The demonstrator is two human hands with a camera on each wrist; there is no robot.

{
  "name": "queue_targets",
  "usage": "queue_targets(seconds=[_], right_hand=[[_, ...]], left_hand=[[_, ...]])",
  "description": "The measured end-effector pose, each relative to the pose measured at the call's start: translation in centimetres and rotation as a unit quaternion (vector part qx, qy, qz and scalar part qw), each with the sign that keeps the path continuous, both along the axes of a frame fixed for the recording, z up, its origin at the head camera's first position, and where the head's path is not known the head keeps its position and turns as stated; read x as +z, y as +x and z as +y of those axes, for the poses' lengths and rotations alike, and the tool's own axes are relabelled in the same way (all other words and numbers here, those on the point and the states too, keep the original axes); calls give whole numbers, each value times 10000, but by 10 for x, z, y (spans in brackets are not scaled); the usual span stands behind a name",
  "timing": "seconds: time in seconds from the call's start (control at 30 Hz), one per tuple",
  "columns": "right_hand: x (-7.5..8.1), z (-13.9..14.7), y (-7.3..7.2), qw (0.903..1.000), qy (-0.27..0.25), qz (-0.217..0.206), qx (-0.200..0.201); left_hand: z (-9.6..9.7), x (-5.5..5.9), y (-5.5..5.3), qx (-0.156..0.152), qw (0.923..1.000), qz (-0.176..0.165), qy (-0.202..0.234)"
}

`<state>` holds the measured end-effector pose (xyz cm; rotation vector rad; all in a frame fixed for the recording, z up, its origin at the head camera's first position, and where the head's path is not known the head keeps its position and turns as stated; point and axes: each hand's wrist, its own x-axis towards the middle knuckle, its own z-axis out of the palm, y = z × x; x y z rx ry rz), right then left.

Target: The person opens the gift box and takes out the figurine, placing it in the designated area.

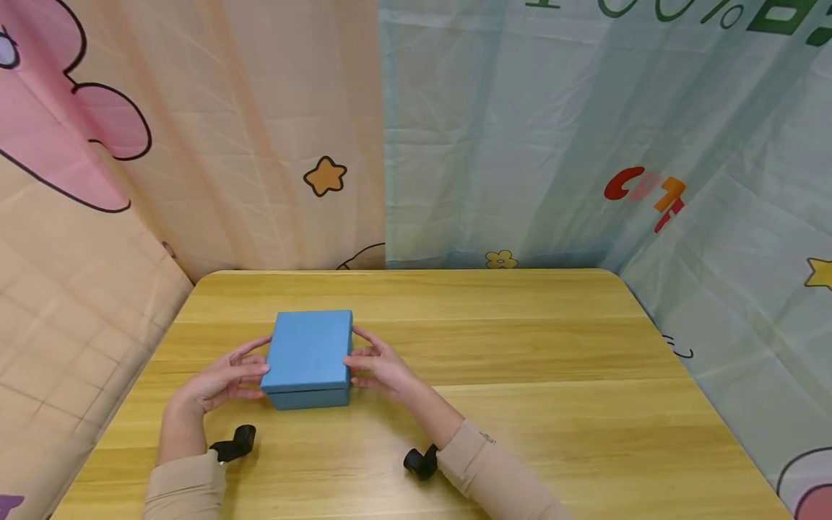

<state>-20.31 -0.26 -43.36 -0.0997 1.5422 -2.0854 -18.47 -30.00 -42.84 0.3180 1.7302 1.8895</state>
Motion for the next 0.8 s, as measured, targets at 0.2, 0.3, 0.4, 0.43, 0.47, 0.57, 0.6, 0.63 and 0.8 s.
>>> queue_targets(seconds=[0.2, 0.3, 0.4, 0.43, 0.47, 0.57, 0.6, 0.63, 0.8], right_hand=[[4, 1, -1, 9997, 88, 219, -85], [7, 2, -1, 9995, 103, 243, -158], [9, 2, -2, 9993, 119, 257, -225], [10, 2, -3, 9992, 125, 287, -255], [11, 2, -3, 9991, 119, 303, -278], [12, 3, -4, 9989, 69, 314, -349], [12, 3, -4, 9988, 46, 324, -369], [13, 4, -5, 9987, 19, 332, -390], [14, 5, -6, 9977, -15, 473, -482]], left_hand=[[3, 6, 0, 81, 9998, 48, -195], [6, 9, 1, 238, 9985, 117, -478], [10, 12, 0, 340, 9969, 255, -661], [11, 14, 0, 368, 9964, 307, -695], [13, 15, 0, 400, 9961, 343, -703], [17, 20, 0, 464, 9954, 471, -692], [18, 21, 1, 479, 9953, 509, -677], [19, 22, 1, 506, 9953, 522, -647], [24, 27, 2, 618, 9943, 614, -608]])
